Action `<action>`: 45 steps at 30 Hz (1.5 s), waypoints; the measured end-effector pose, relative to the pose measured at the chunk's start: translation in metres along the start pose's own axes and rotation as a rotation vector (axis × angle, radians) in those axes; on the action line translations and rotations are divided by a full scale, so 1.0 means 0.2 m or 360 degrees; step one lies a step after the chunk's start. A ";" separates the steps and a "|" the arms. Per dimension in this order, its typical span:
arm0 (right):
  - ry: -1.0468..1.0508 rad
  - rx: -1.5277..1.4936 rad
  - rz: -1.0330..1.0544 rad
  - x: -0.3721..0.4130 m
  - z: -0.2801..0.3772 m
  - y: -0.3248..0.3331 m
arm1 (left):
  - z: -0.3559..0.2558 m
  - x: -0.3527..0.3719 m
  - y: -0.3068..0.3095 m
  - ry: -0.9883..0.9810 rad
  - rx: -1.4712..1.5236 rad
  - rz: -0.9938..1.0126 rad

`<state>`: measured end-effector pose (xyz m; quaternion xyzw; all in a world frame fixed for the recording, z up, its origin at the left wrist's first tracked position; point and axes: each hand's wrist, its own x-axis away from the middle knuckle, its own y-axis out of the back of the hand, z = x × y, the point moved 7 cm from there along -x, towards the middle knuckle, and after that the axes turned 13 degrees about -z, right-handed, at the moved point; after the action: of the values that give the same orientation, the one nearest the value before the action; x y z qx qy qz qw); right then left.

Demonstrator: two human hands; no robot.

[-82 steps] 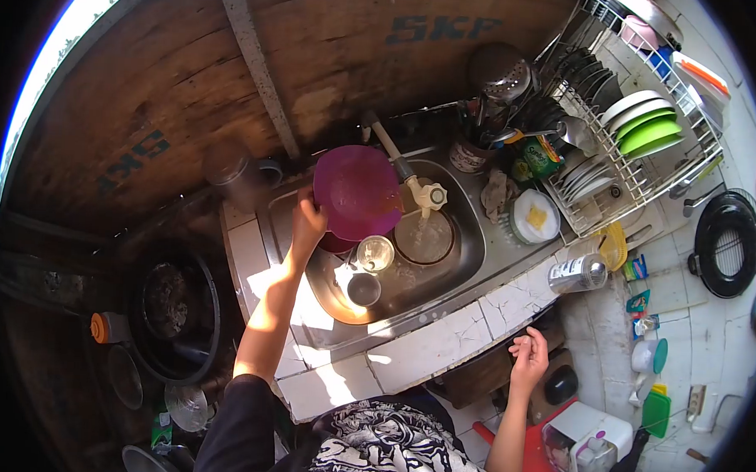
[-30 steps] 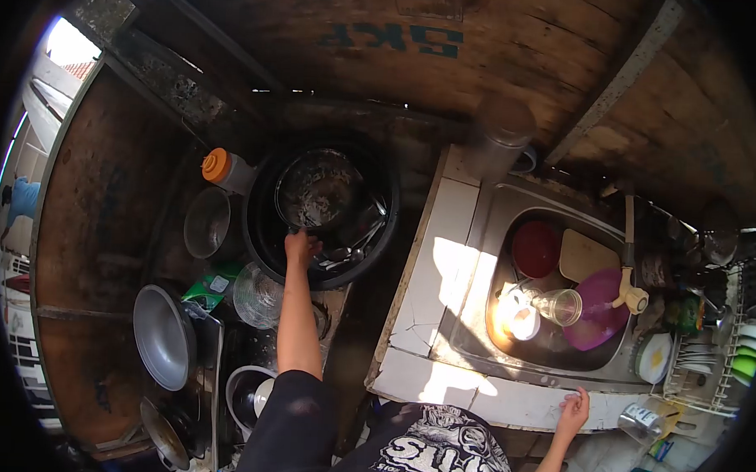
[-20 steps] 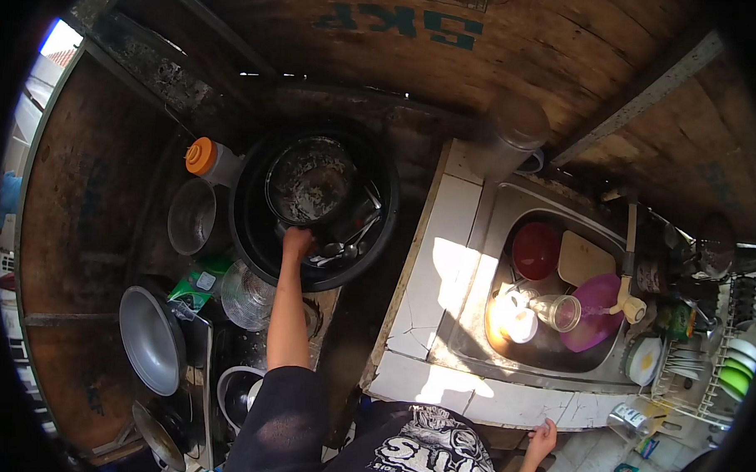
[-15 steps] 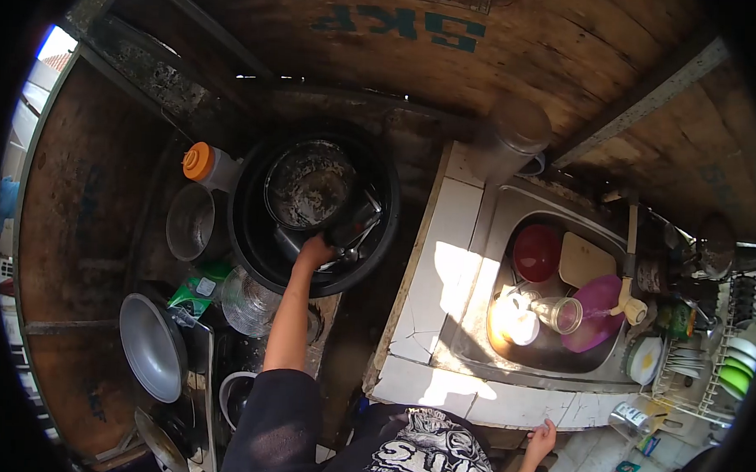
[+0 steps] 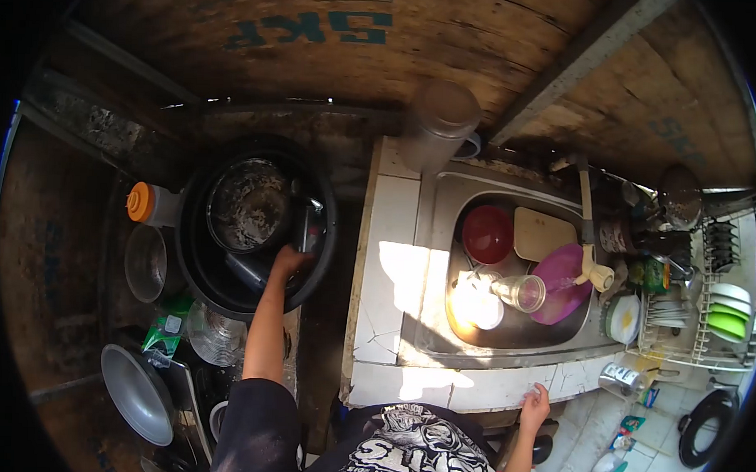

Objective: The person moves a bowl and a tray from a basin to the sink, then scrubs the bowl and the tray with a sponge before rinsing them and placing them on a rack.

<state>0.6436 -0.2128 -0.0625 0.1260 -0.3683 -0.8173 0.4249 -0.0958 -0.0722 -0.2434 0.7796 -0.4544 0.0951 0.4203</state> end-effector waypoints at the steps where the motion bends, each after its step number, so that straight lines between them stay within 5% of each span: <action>1: 0.0004 -0.0002 -0.0010 -0.01 0.02 0.00 | -0.12 0.11 0.04 0.0039 -0.0008 0.0040; 12: 0.0025 -0.0322 -0.0029 -0.21 0.07 -0.03 | -0.72 0.76 0.44 -0.0375 -0.0071 -0.0298; 19: 0.0035 -0.0415 -0.0091 -0.26 0.00 0.01 | -1.15 1.06 -0.18 -0.0786 0.0497 0.0296; 24: 0.0054 -0.0439 -0.0186 -0.23 -0.05 0.11 | -1.52 1.09 -0.73 -0.1180 -0.0114 -0.0010; 26: 0.0006 -0.0462 -0.0248 -0.19 -0.08 0.16 | -1.61 1.08 -0.91 -0.1094 -0.0201 0.0060; 34: -0.0166 -0.0401 -0.0350 -0.01 -0.23 0.26 | -1.45 0.86 -1.24 -0.1230 -0.0277 -0.0113; 35: -0.0184 -0.0364 -0.0295 -0.02 -0.22 0.22 | -1.47 0.90 -1.21 -0.1080 -0.0496 0.0047; 37: -0.0135 -0.0472 -0.0247 -0.05 -0.23 0.19 | -1.37 0.89 -1.25 -0.1420 -0.0230 -0.0341; 39: -0.0079 -0.0278 -0.0224 -0.11 -0.23 0.17 | -1.41 1.08 -1.02 -0.1215 -0.0409 -0.0004; 41: -0.0085 -0.0288 -0.0171 -0.18 -0.20 0.13 | -1.44 1.26 -0.71 -0.1621 -0.0041 -0.0368; 43: 0.0017 -0.0285 -0.0109 -0.25 -0.16 0.10 | -1.31 1.24 -0.50 -0.1423 0.0561 -0.0358; 45: 0.0034 -0.0216 -0.0089 -0.28 -0.06 0.08 | -1.13 1.23 -0.08 -0.1247 0.0624 -0.0811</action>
<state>0.6936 -0.1813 -0.0660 0.1158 -0.3039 -0.8505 0.4134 0.1105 -0.0555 0.0198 0.9071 -0.3470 -0.2267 0.0737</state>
